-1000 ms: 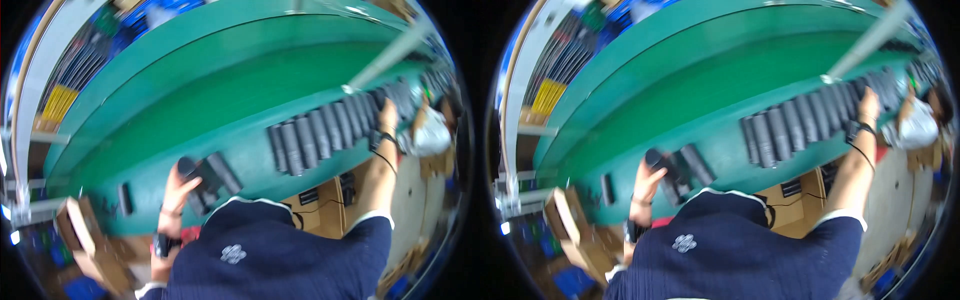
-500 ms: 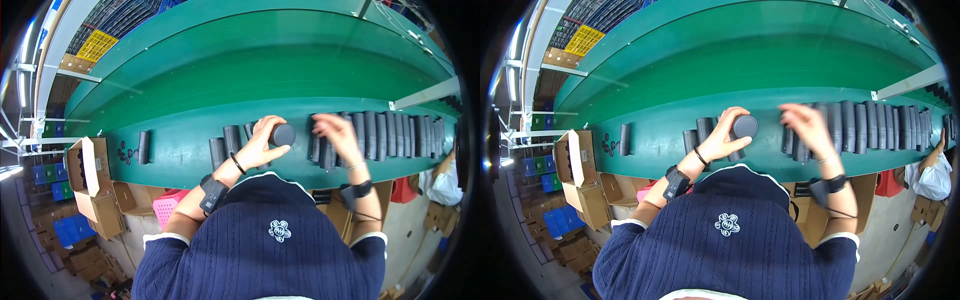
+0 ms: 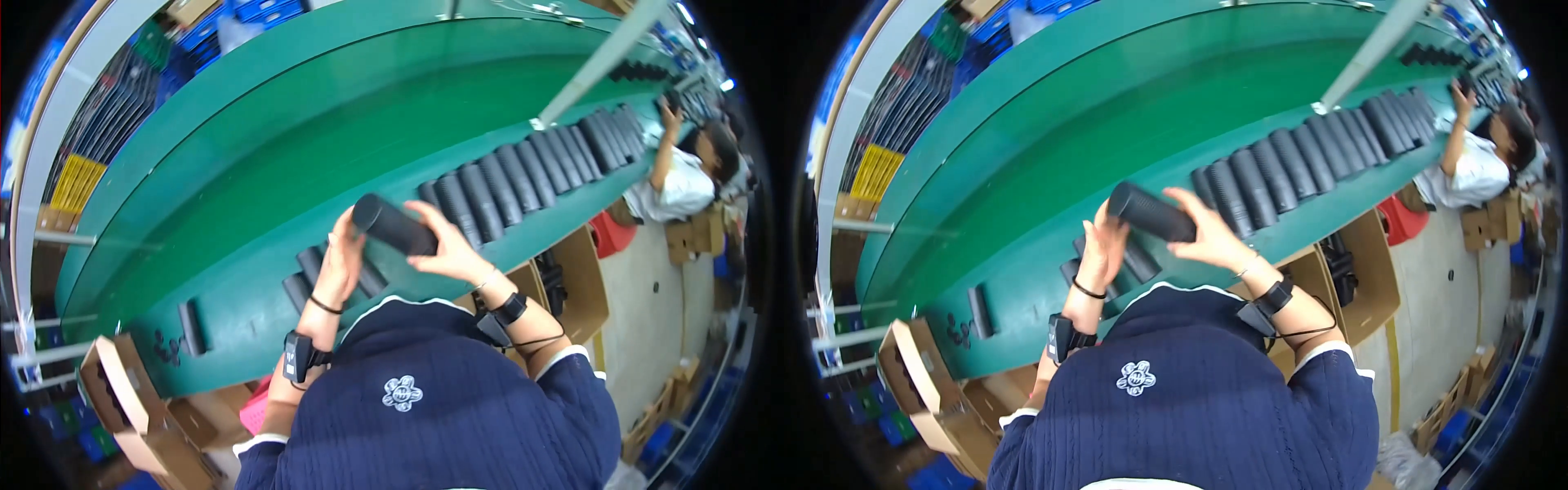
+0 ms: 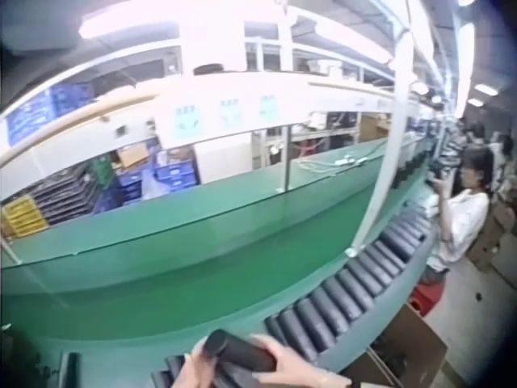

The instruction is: The person picks up several black cylinders from a box and places them on a conveyor belt. The person then presses a cap onto the end of each cylinder and applies a small sticker before placing them back into a box.

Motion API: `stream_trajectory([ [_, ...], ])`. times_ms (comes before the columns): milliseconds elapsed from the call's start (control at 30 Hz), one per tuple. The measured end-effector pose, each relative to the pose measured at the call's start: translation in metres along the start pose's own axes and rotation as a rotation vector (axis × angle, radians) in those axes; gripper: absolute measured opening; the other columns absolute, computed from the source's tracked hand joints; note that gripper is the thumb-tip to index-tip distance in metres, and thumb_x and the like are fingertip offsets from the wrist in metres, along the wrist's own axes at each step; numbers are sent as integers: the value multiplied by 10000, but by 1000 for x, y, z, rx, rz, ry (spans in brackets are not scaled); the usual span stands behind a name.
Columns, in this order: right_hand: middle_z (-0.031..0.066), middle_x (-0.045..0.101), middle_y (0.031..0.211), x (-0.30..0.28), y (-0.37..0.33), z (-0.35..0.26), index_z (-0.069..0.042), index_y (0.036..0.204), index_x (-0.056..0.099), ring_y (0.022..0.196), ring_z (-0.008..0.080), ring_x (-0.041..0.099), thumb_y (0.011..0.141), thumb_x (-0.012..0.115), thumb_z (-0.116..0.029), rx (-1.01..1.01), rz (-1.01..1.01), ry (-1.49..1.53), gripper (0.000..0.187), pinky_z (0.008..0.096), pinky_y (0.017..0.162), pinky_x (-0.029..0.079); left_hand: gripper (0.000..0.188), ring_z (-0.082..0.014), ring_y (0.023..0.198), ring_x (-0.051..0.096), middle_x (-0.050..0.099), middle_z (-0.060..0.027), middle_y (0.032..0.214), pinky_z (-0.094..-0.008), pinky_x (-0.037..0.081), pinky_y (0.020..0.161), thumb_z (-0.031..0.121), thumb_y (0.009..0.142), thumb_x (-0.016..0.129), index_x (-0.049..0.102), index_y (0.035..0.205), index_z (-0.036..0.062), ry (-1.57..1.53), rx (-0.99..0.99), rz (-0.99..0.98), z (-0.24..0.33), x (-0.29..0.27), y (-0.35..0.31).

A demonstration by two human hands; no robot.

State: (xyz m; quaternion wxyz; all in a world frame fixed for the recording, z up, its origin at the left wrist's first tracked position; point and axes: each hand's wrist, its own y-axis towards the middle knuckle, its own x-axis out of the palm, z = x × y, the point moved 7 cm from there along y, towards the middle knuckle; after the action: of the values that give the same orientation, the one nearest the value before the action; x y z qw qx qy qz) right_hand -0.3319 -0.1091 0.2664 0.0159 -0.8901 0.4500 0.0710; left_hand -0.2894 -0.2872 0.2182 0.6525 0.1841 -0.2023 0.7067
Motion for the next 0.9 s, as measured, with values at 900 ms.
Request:
stream_trajectory([
  [900, 39, 654, 878, -32, 20, 58, -47, 1120, 632, 774, 95, 617, 933, 586, -161, 287, -138, 125, 224, 247, 678, 507, 684, -186, 1170, 434, 441, -79, 1224, -327, 366, 995, 121, 758, 729, 342, 1319, 66, 713, -38, -171, -42, -3, -23],
])
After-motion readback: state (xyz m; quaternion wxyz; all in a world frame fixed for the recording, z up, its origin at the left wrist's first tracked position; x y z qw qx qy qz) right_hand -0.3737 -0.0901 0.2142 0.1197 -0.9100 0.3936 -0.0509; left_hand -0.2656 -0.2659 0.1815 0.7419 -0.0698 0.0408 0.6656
